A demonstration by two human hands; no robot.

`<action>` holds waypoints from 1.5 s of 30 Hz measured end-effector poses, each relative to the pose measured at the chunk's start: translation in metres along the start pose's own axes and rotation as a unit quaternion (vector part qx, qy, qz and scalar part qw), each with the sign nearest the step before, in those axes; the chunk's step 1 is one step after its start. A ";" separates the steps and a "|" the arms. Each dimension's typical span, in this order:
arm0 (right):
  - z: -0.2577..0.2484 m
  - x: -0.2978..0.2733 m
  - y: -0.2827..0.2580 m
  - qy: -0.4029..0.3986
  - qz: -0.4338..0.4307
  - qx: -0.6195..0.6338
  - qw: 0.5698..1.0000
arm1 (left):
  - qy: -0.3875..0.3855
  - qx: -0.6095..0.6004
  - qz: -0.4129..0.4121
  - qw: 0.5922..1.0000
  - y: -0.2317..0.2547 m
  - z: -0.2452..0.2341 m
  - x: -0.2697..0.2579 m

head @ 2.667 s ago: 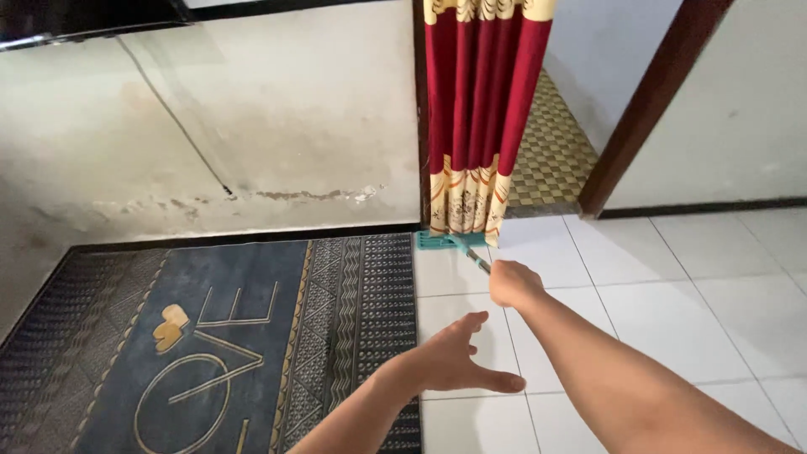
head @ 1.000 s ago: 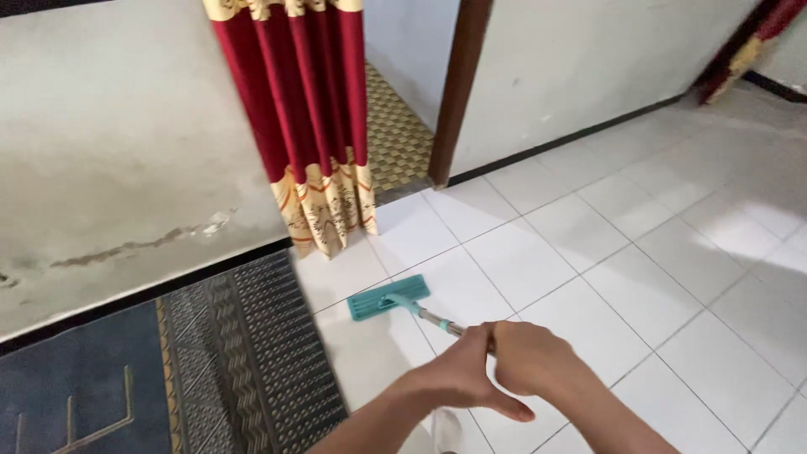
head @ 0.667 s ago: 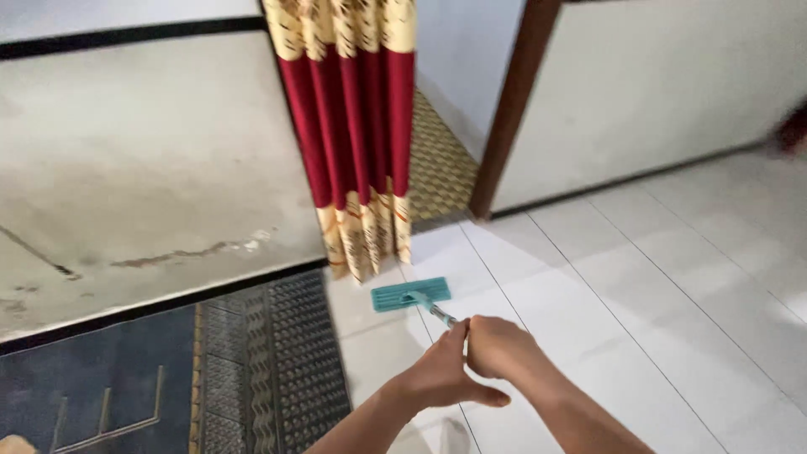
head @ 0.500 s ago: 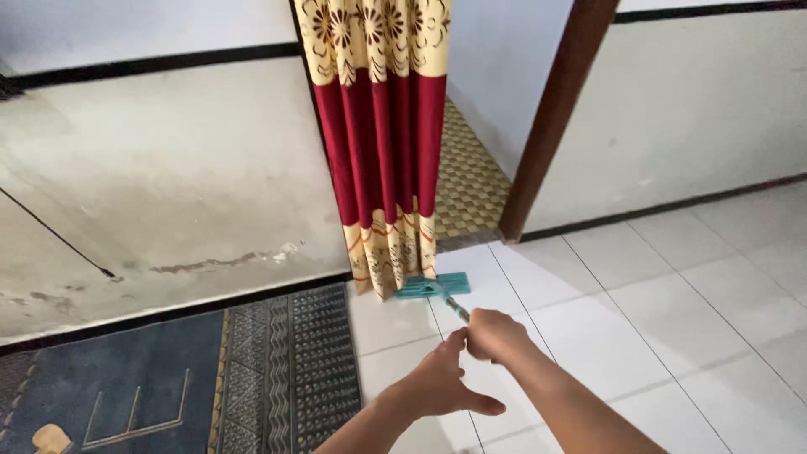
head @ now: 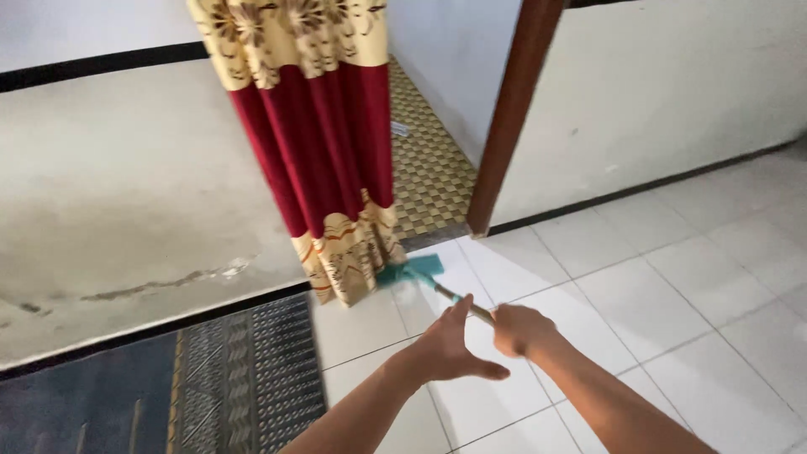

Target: The person attaches a cloth to a mop head and then mops a tiled floor, navigating along the base of the walls.

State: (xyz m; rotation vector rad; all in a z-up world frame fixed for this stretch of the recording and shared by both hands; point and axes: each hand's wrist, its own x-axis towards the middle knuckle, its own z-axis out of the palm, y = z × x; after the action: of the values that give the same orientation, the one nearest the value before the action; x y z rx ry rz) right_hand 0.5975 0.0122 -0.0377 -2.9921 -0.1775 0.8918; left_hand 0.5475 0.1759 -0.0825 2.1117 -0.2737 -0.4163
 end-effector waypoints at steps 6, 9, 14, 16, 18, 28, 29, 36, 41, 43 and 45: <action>-0.037 -0.092 0.052 -0.085 0.103 -0.002 0.991 | -0.198 0.002 0.074 0.977 0.060 0.022 0.015; -0.054 -0.102 0.054 -0.103 0.112 -0.034 0.988 | -0.283 -0.064 0.141 0.947 0.081 0.032 0.029; -0.073 -0.080 0.031 -0.088 0.078 -0.008 0.993 | -0.253 -0.019 0.044 0.966 0.080 0.016 0.046; -0.071 -0.051 0.026 -0.068 0.046 0.011 0.997 | -0.220 -0.014 0.044 0.974 0.076 0.006 0.053; -0.051 0.001 0.022 0.020 0.002 -0.003 1.000 | -0.136 -0.094 0.161 0.973 0.072 -0.011 0.054; -0.029 0.141 0.065 0.033 0.035 0.132 0.990 | -0.116 0.034 -0.017 0.992 0.052 -0.008 0.068; -0.038 0.123 0.071 0.046 0.030 0.088 0.995 | -0.121 0.026 -0.002 0.992 0.052 -0.003 0.069; -0.041 0.002 0.148 -0.036 0.094 -0.029 0.995 | -0.177 0.039 0.026 0.983 0.062 0.031 0.083; -0.040 -0.038 0.189 -0.062 0.122 -0.045 0.990 | -0.182 0.012 0.045 0.982 0.085 0.036 0.077; -0.053 -0.032 0.192 -0.060 0.124 -0.054 0.989 | -0.193 0.004 0.033 0.981 0.085 0.039 0.076; -0.078 -0.023 0.186 -0.075 0.098 -0.068 0.990 | -0.189 0.002 0.027 0.981 0.081 0.043 0.077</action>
State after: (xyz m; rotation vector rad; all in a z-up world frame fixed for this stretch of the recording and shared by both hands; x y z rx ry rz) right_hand 0.6405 -0.1738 0.0312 -3.1086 0.0601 1.1707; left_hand 0.5983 0.0728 -0.0508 2.0121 -0.5511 -0.7860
